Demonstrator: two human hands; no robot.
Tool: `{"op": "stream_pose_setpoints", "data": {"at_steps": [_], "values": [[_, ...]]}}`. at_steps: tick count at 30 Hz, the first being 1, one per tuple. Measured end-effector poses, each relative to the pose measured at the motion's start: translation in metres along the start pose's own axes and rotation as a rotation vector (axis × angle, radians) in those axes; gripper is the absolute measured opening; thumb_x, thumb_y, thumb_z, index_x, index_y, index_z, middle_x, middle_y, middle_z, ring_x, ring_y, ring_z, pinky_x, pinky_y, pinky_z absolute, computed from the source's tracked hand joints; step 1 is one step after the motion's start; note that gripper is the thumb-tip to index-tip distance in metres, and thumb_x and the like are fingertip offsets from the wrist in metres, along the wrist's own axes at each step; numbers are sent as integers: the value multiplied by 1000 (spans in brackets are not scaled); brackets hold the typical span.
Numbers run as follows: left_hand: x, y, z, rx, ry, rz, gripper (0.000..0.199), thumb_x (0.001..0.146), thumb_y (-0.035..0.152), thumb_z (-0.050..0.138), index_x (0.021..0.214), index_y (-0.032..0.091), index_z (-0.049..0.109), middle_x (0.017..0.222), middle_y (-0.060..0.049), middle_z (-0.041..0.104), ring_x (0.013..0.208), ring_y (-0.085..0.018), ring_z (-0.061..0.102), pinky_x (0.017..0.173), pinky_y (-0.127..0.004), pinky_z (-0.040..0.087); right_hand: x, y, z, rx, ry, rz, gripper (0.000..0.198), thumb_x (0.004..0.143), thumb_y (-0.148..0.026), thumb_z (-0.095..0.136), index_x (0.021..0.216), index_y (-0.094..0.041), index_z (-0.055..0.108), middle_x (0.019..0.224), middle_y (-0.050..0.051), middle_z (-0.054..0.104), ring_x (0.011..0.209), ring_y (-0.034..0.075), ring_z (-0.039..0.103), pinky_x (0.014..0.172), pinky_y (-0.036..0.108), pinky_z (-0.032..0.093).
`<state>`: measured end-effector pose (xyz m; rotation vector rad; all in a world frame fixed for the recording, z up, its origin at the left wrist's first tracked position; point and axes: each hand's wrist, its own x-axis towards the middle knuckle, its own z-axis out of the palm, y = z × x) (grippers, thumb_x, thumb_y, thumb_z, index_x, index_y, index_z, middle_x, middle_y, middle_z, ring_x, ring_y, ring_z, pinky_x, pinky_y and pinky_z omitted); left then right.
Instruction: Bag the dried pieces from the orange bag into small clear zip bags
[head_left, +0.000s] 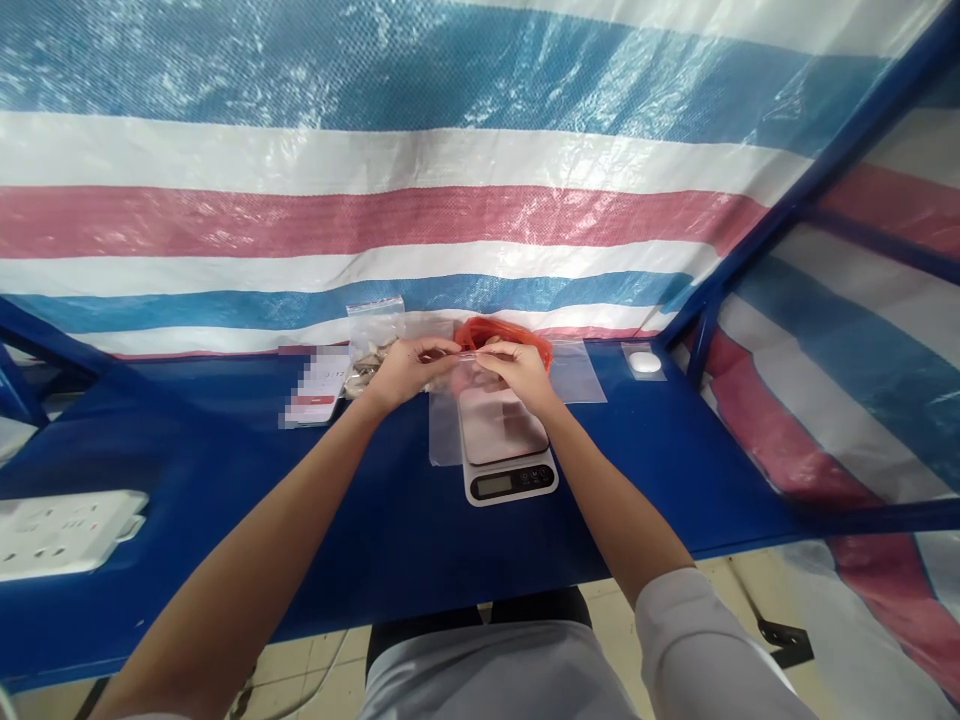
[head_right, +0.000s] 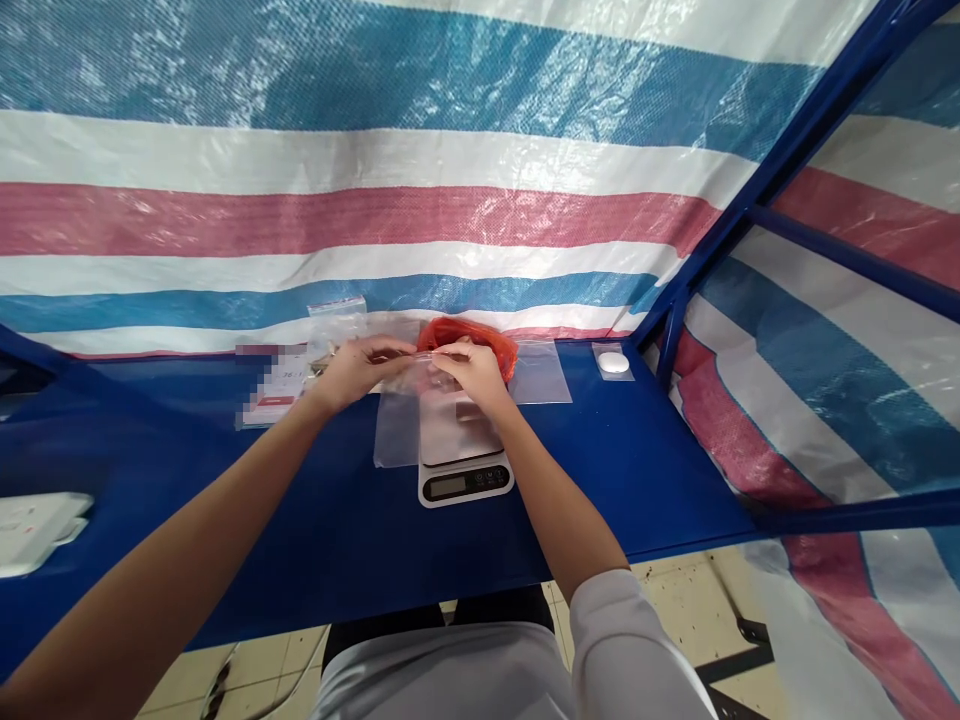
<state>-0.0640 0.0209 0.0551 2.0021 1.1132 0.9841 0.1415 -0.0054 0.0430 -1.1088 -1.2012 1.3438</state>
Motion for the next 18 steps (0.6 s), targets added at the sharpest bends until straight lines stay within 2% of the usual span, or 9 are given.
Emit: {"op": "stream_pose_setpoints", "data": {"at_steps": [2,4,6,8,11,14,18], "values": [[-3,-7,6,148,122,140,36,86,50,67,100,18,77,108,-10,75,94,-24,70,85,-35,56,4,8,-2,1,64,-20,22,73,-36,78,87,-19,76,80,4,77,78,24,76,66,34,64],[-7,-9,11,321,190,329,29,91,42,62,101,19,77,111,-11,74,101,-25,69,91,-39,55,7,15,-4,-21,140,-66,22,73,-36,77,86,-19,77,82,4,78,83,24,76,73,35,65],[-9,-7,17,407,129,478,24,95,35,58,103,21,76,110,-11,75,102,-24,69,93,-40,54,9,21,-6,-63,204,-105,22,74,-36,75,88,-20,78,86,4,78,86,24,76,76,35,64],[-10,-4,23,419,81,526,21,96,31,57,102,21,75,108,-10,76,100,-23,70,91,-38,55,8,25,-7,-122,252,-126,23,77,-38,72,91,-20,78,87,3,78,86,23,75,75,34,64],[-8,-1,33,340,82,434,21,95,32,58,98,20,76,102,-9,77,96,-22,71,87,-34,56,6,31,-7,-180,304,-169,22,78,-39,71,89,-21,79,86,3,79,84,22,75,78,34,63],[-5,1,41,242,102,205,26,94,35,58,85,19,77,87,-5,78,79,-20,71,78,-30,55,3,37,-7,-155,320,-232,21,77,-39,73,87,-22,78,85,3,79,85,22,75,83,34,62],[0,2,49,66,122,-117,45,93,46,53,66,16,72,66,-4,73,62,-17,66,65,-27,52,-2,44,-9,-155,287,-260,21,77,-40,74,88,-23,78,82,2,79,80,21,75,78,33,62]]}}
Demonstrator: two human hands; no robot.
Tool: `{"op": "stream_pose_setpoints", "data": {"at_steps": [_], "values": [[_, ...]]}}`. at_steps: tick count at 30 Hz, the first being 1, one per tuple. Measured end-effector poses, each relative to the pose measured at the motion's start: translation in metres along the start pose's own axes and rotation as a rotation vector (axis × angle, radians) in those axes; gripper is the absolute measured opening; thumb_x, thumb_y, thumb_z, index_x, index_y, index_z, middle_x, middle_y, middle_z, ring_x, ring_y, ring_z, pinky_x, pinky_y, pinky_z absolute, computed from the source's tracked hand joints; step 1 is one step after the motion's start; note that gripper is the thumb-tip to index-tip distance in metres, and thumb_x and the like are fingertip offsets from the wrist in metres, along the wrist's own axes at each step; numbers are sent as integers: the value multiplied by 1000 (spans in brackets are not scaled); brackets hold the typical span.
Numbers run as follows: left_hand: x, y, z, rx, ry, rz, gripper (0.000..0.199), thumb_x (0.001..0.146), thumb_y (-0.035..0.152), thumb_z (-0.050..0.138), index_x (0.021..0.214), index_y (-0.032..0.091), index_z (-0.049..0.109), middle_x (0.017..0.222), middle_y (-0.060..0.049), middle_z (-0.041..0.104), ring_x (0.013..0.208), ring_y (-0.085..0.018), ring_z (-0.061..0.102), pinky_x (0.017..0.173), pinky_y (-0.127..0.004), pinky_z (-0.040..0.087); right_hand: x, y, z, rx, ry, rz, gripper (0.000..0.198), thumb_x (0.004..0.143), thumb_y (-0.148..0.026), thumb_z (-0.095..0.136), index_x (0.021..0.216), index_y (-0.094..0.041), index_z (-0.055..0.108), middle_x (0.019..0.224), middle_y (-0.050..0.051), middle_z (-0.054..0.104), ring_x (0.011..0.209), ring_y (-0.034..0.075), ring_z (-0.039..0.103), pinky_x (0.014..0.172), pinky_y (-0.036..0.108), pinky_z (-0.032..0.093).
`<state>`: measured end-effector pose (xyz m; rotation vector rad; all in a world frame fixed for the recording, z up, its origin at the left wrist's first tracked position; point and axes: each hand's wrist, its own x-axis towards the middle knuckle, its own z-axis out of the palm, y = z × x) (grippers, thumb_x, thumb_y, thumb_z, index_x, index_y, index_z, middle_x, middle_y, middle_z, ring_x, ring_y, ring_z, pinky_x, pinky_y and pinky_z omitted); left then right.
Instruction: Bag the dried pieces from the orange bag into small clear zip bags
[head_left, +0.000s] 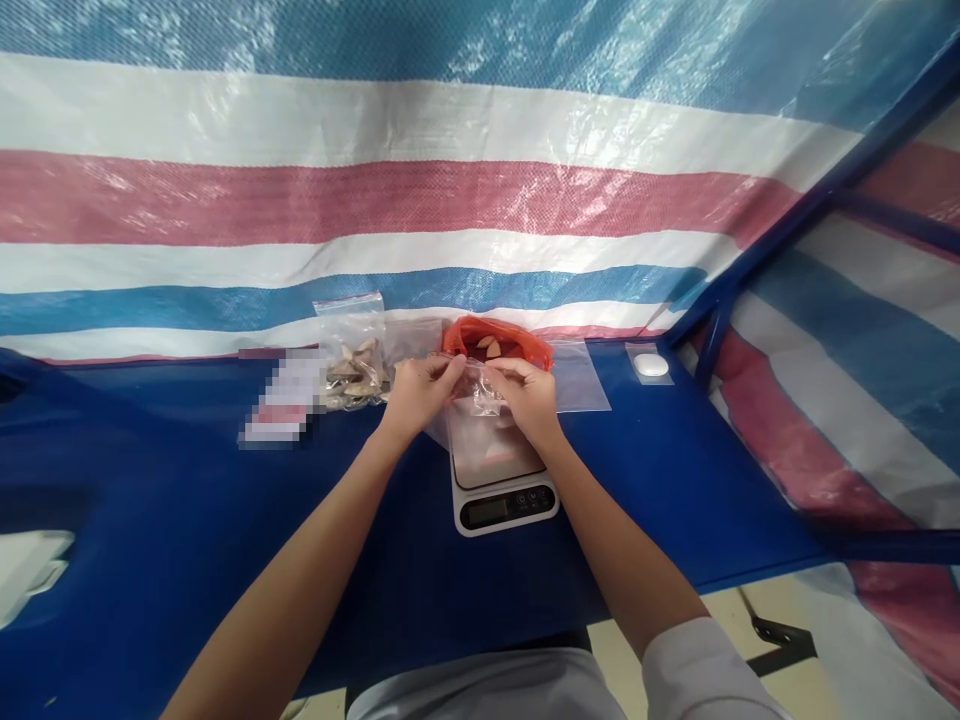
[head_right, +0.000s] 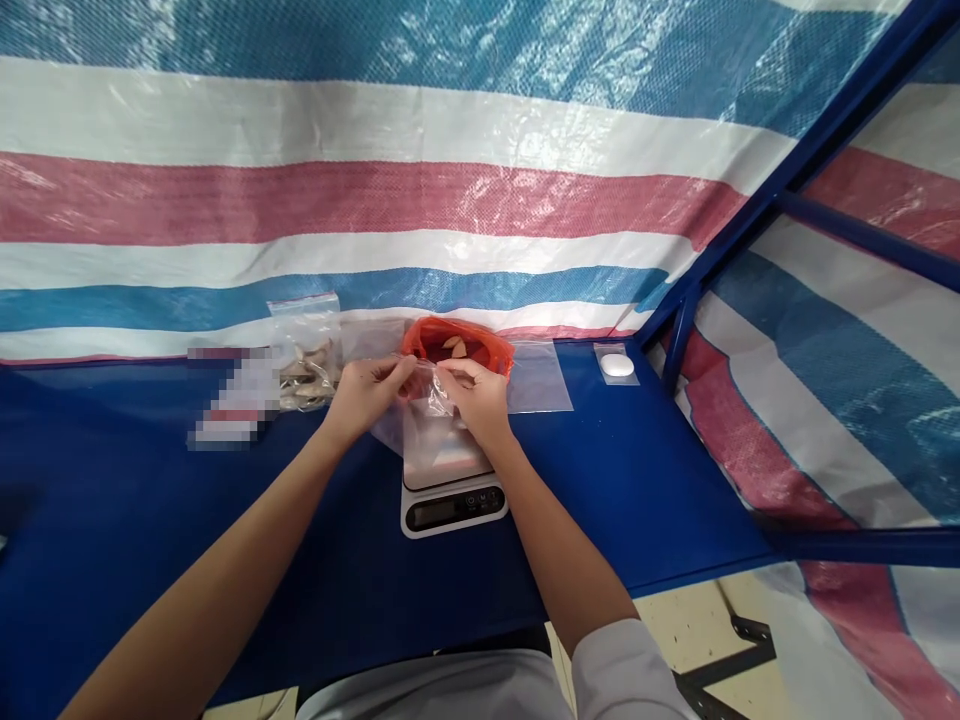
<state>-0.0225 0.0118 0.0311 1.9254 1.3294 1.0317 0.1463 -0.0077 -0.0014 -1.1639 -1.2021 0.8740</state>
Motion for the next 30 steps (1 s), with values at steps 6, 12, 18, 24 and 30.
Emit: {"op": "stream_pose_setpoints", "data": {"at_steps": [6,12,18,24,30], "values": [[6,-4,5,-350,-70,-292,47,80,59,67,69,13,73,68,-10,74,60,-18,67,59,-28,54,-3,2,-5,-106,-49,-128,19,78,-40,76,87,-24,80,84,2,79,82,21,75,83,35,61],[8,-7,1,-558,-127,-388,35,71,47,79,73,12,74,73,-9,75,62,-15,66,60,-26,52,-3,-2,-6,-68,-104,-45,20,78,-40,76,89,-24,79,93,4,79,91,23,75,91,37,60],[7,-8,0,-562,-132,-340,35,68,48,81,71,13,75,71,-6,73,62,-15,65,62,-27,53,4,-15,-10,-39,-225,140,34,73,-48,78,94,-21,79,86,4,77,80,21,73,70,33,63],[7,-10,-4,-526,-159,-309,40,67,53,82,75,14,76,72,-6,73,63,-15,65,63,-28,53,22,-29,-16,-203,-465,102,30,77,-48,75,86,-19,80,71,1,70,61,15,64,58,29,59],[8,-14,-4,-474,-193,-273,39,71,53,79,74,15,75,72,-6,73,63,-16,65,59,-28,52,37,-32,-18,-293,-571,40,29,80,-42,72,65,-18,74,62,1,63,57,14,63,54,25,56]]}}
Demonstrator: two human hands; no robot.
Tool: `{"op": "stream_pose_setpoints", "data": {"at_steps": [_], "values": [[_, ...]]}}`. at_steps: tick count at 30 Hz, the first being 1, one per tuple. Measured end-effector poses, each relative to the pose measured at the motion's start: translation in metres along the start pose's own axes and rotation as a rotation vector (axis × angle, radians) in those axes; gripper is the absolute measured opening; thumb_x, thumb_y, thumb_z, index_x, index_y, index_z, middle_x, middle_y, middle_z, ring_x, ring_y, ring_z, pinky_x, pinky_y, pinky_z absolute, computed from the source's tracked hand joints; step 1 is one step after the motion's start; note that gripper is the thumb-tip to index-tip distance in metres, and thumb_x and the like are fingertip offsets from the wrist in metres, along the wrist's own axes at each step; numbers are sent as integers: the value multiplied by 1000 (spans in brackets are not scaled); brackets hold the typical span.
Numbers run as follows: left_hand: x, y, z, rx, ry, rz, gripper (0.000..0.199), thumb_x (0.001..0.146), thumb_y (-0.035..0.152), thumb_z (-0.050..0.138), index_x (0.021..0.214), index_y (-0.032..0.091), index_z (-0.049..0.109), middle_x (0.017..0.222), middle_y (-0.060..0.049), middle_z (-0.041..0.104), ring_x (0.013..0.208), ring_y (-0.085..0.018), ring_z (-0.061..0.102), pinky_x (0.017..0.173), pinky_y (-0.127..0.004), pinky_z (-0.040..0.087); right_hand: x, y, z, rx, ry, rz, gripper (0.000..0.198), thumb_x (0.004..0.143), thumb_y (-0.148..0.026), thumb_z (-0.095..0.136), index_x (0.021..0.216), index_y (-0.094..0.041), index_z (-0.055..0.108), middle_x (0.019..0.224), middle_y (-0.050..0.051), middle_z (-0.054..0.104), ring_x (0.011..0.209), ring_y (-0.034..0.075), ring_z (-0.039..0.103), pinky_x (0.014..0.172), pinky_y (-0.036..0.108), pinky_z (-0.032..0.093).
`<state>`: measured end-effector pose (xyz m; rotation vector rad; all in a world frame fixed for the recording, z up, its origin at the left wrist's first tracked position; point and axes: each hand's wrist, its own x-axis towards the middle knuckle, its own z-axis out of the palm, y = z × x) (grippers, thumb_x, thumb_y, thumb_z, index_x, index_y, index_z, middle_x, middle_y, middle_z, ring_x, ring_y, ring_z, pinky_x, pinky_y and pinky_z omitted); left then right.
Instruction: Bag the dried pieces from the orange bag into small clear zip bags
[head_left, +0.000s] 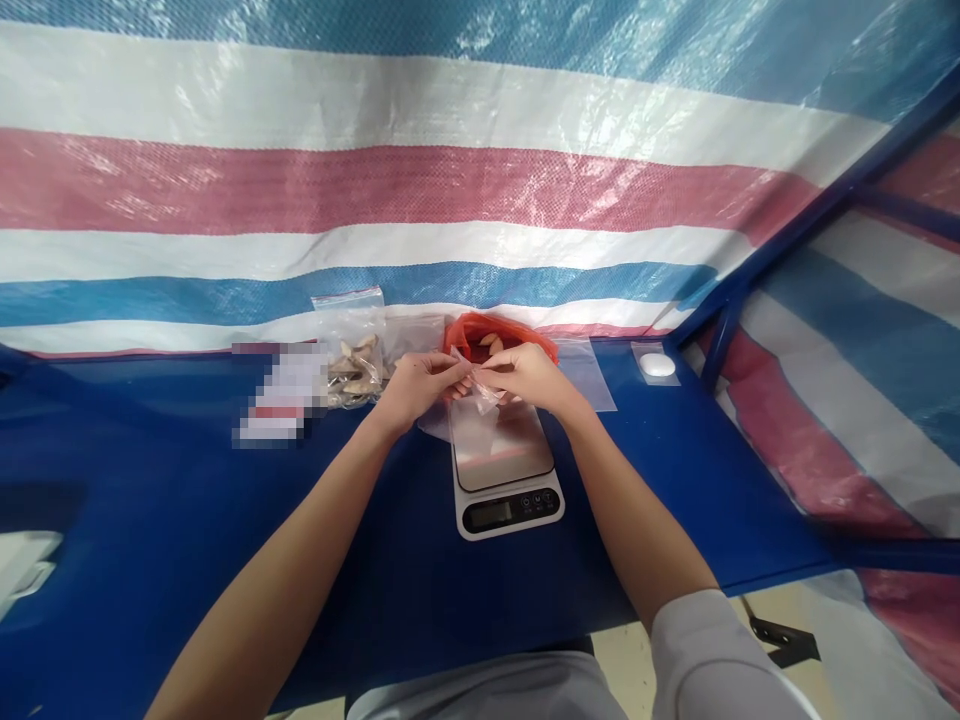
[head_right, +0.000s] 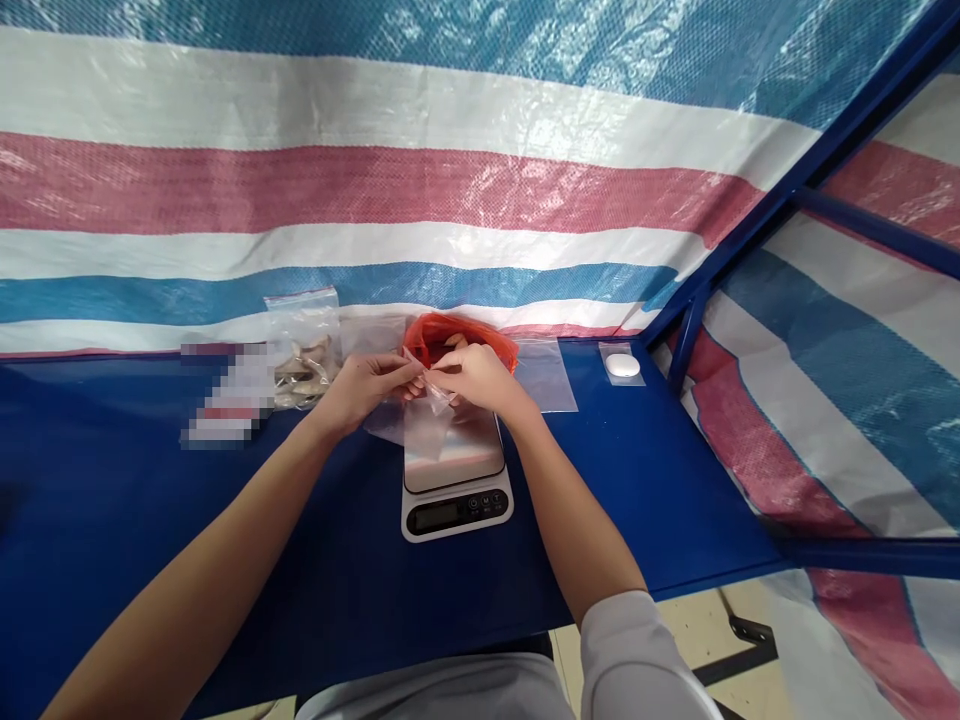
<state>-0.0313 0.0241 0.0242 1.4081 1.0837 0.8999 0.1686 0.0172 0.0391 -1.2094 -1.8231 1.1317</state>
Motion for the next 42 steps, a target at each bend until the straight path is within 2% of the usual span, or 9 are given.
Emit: {"op": "stream_pose_setpoints", "data": {"at_steps": [8,12,16,20,26,32,36,40,42], "values": [[-1,1,3,73,-41,46,33,74,48,76,69,15,71,69,-4,69,62,-15,62,59,-28,51,0,-3,-7,98,-19,55,21,78,-29,70,61,-16,71,59,0,62,52,11,61,49,22,54],[-1,3,4,93,-20,41,27,73,41,75,66,16,67,65,-2,67,59,-14,59,58,-27,49,0,-2,-10,146,-9,78,14,76,-23,69,65,-16,73,60,0,65,52,11,61,48,20,53],[-3,6,3,79,-8,-6,25,71,38,75,67,16,67,64,-2,67,56,-13,59,59,-28,51,-1,-3,-12,205,-3,114,11,76,-24,71,68,-16,73,61,1,67,53,11,62,48,20,54],[-3,8,6,106,-20,-39,35,77,48,72,67,15,68,66,-6,70,55,-14,61,59,-29,53,-2,-4,-10,215,-31,81,14,76,-28,75,69,-16,74,61,0,65,55,11,62,49,20,55],[-2,6,7,156,-1,21,31,77,45,70,69,16,68,64,-3,68,54,-14,61,57,-27,51,0,0,-8,187,-37,76,15,76,-31,76,78,-16,78,66,1,67,57,11,62,50,21,56],[-4,9,6,288,-2,73,29,80,41,64,64,17,66,61,-2,67,54,-15,61,57,-27,49,-1,-3,-8,131,-12,59,12,77,-27,74,71,-16,75,62,1,67,55,13,65,50,22,55],[-9,20,-1,502,36,96,25,80,35,62,62,18,67,57,-1,65,56,-15,58,58,-27,43,-3,-4,-19,135,41,108,11,78,-24,73,70,-16,74,64,3,71,57,14,68,48,21,54],[-13,29,-10,680,71,151,24,79,35,65,61,18,67,57,0,63,55,-14,51,54,-27,37,-6,-2,-30,94,11,103,10,78,-23,73,70,-17,75,62,3,71,58,15,69,50,21,55],[-14,30,-10,705,52,195,25,81,38,65,65,18,68,59,0,64,56,-14,52,55,-27,39,-6,-3,-31,78,0,109,12,77,-23,74,68,-17,75,63,4,72,59,15,69,52,21,56]]}}
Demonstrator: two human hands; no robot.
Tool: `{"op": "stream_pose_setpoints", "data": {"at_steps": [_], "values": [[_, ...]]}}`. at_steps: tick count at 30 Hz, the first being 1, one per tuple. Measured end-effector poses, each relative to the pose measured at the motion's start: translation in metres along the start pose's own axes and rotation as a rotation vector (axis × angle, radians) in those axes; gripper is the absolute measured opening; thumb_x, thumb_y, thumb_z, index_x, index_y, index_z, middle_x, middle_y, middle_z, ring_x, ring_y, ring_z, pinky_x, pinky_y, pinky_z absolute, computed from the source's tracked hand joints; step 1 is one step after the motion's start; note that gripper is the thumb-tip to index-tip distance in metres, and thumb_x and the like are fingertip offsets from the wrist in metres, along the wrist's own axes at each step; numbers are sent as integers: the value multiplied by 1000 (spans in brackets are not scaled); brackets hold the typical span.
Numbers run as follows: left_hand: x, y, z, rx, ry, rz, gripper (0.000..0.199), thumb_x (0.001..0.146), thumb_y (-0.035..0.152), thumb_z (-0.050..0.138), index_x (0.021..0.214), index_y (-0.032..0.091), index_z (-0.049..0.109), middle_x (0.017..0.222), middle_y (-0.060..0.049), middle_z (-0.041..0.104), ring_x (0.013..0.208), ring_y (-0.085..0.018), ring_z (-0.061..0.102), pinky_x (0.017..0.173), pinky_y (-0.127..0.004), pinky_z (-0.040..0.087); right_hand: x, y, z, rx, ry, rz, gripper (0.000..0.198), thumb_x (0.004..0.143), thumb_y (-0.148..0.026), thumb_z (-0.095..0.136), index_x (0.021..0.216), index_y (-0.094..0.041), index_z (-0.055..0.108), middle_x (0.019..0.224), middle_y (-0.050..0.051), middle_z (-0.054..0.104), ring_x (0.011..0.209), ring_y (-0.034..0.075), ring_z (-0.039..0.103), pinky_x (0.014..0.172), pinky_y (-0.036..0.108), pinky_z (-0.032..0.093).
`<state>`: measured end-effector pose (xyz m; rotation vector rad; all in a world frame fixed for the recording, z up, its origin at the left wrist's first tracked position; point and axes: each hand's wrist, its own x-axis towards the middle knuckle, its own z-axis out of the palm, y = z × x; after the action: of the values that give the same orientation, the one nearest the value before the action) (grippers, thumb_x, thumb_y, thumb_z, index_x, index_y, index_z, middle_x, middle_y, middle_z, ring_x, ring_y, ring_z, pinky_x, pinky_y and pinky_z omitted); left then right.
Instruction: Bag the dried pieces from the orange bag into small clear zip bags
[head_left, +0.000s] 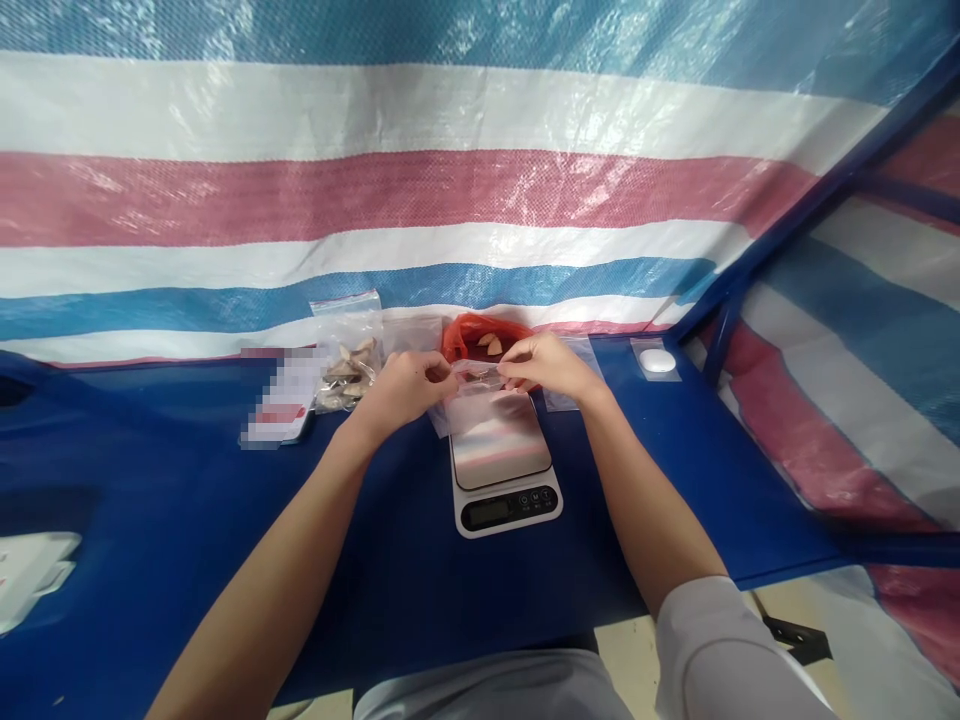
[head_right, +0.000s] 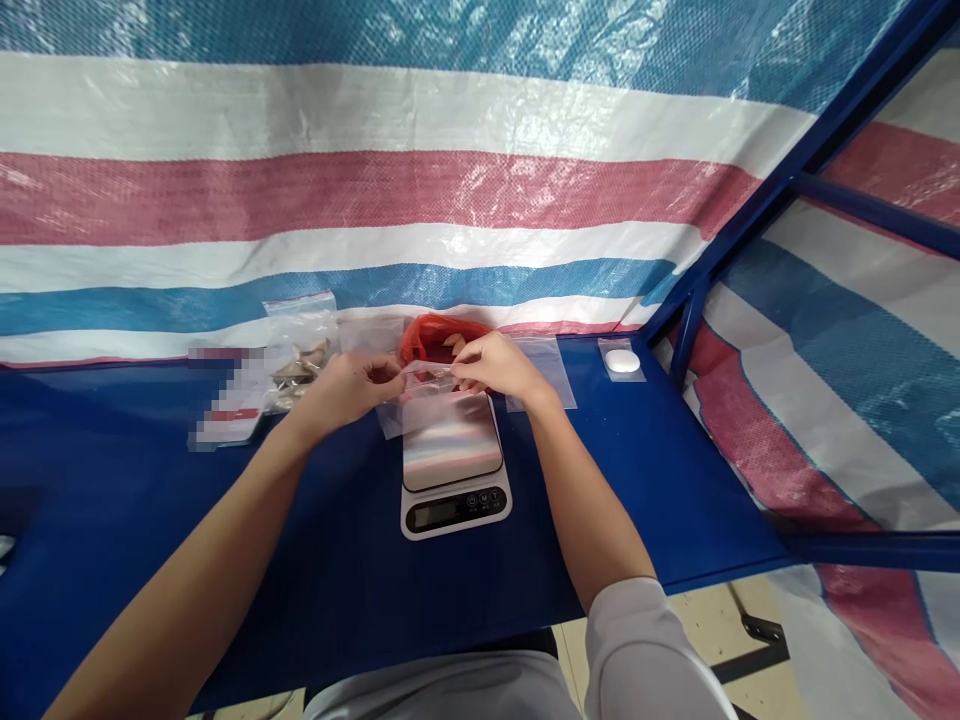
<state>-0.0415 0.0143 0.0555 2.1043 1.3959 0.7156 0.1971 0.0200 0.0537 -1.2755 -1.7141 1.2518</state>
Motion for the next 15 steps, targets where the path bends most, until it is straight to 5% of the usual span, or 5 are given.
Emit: {"op": "stream_pose_setpoints", "data": {"at_steps": [7,15], "values": [[-3,4,11,-41,8,214,46,85,53,67,116,20,69,108,-9,74,93,-25,70,84,-35,55,-2,-7,4,78,-42,44,12,74,-26,76,68,-15,76,64,3,71,57,13,67,55,22,56],[-4,1,39,-72,-23,255,105,71,61,79,156,21,31,153,-15,49,141,-35,47,117,-51,39,0,-2,-2,141,-103,38,19,73,-33,79,77,-15,78,68,1,70,59,11,64,56,21,55]]}}
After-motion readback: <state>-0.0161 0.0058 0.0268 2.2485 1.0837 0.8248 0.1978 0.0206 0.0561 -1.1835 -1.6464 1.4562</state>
